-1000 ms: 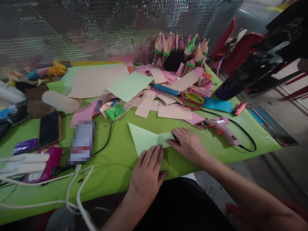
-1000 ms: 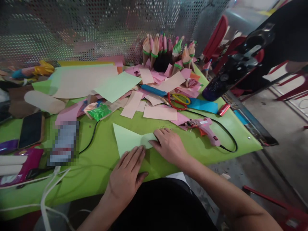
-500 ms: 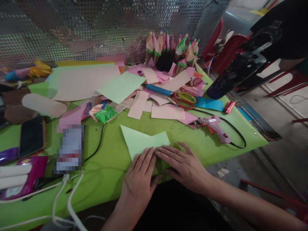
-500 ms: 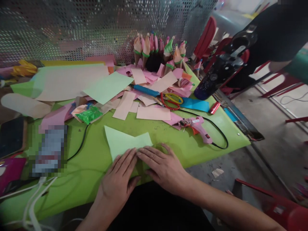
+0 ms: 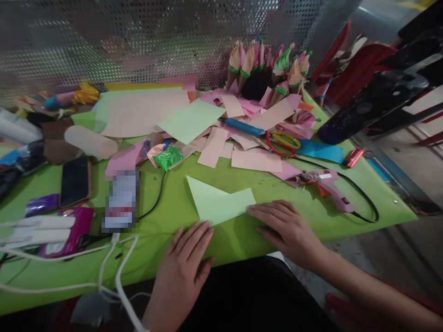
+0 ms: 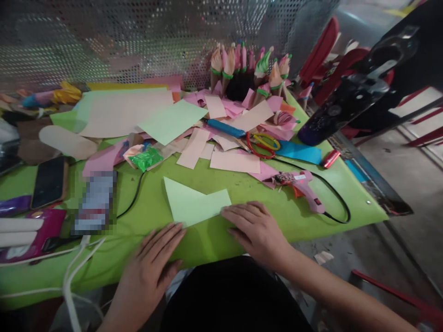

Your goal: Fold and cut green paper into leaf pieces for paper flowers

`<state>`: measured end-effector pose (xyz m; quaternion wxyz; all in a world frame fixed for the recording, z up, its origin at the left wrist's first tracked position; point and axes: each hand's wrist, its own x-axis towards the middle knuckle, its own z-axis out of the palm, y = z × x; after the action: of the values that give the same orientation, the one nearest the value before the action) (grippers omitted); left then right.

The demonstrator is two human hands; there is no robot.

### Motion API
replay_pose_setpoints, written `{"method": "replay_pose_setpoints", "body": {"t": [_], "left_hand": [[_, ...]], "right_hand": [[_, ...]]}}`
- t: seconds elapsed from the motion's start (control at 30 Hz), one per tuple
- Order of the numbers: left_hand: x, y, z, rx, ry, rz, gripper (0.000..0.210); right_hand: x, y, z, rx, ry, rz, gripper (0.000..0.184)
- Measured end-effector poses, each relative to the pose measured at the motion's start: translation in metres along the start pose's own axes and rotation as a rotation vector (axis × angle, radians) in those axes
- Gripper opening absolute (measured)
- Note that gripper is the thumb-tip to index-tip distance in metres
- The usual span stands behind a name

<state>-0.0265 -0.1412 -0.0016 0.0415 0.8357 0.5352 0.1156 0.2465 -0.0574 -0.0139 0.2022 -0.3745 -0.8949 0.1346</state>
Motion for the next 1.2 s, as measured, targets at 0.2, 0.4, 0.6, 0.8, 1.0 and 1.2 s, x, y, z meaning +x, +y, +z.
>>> {"method": "replay_pose_setpoints", "body": {"t": [0.2,0.4,0.6,0.8,1.0,1.2], "left_hand": [[0.029,-0.014,-0.005,-0.122,0.137,-0.096,0.05],[0.048,-0.029,-0.001,-0.234,0.002,-0.087,0.057],[0.041,-0.036,0.005,-0.248,-0.051,-0.061,0.055],[0.043,-0.033,0.009,-0.135,-0.002,-0.033,0.045],[0.044,-0.03,0.01,-0.059,0.043,-0.029,0.038],[0.045,-0.031,-0.006,-0.265,0.015,0.101,0.05]], "right_hand": [[0.042,0.014,0.0,-0.015,-0.073,0.04,0.06],[0.047,0.013,0.003,0.068,-0.008,0.045,0.044],[0.017,0.005,-0.002,0.156,0.091,-0.122,0.035],[0.005,0.004,-0.001,0.15,0.096,-0.074,0.037],[0.009,0.006,-0.003,0.179,0.06,-0.035,0.041],[0.022,0.006,-0.002,0.208,0.011,0.0,0.029]]}}
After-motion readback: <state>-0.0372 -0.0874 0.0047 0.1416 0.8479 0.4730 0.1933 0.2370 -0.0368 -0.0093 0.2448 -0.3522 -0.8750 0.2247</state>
